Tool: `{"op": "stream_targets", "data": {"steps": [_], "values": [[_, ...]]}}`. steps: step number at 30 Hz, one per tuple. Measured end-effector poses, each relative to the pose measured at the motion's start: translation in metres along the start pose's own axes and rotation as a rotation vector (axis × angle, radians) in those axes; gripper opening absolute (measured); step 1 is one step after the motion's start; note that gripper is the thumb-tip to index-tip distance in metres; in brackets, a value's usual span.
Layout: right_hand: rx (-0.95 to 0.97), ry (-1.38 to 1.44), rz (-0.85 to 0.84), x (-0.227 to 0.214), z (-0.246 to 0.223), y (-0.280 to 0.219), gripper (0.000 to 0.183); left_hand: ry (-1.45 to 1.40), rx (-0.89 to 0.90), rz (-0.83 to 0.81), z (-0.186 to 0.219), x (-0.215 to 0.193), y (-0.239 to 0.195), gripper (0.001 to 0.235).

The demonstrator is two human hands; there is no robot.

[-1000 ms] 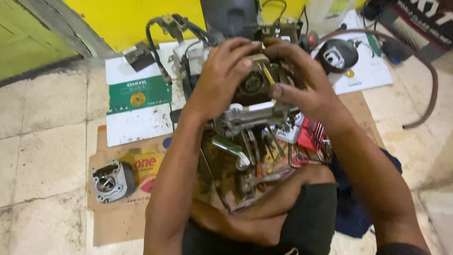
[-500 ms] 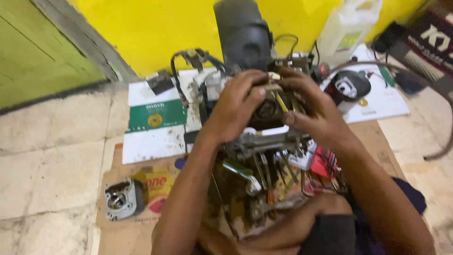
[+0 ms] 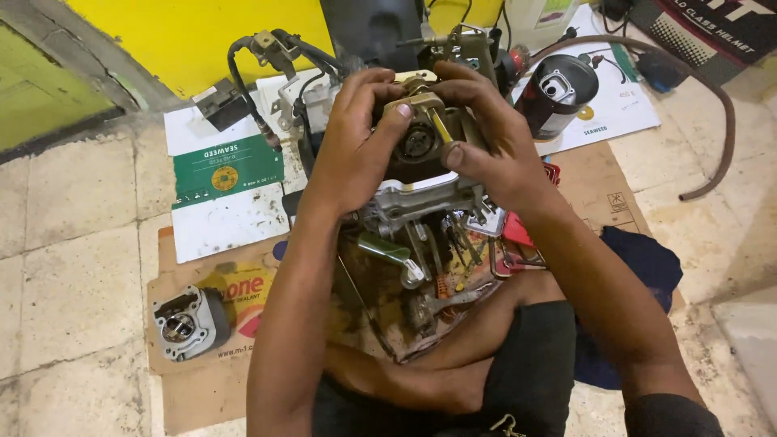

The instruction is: Disassembling, cleaning, and inspecting components of a motorcycle engine cylinder head on a workshop floor.

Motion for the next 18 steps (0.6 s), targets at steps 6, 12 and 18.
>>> {"op": "stream_targets", "data": {"steps": [6, 12, 18], "values": [[-0.062, -0.102, 0.018, 0.005, -0.002, -0.001, 0.055, -0.027, 0.07, 0.013, -0.005, -0.001, 0.0, 0.055], [-0.1, -0.282, 0.093, 0.008, -0.008, -0.004, 0.057, -0.023, 0.071, 0.031, -0.002, -0.001, -0.002, 0.053], [-0.116, -0.107, 0.086, 0.004, 0.003, -0.003, 0.059, -0.07, 0.091, 0.048, -0.011, 0.0, 0.0, 0.045]]}}
Point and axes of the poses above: each hand's wrist, its own y-axis towards the middle knuckle, its own x-axis out of the palm, z = x × y, the point moved 3 cm from there along y, towards the middle knuckle, and after that the axes turned 3 degrees about y, right-handed, at the moved point
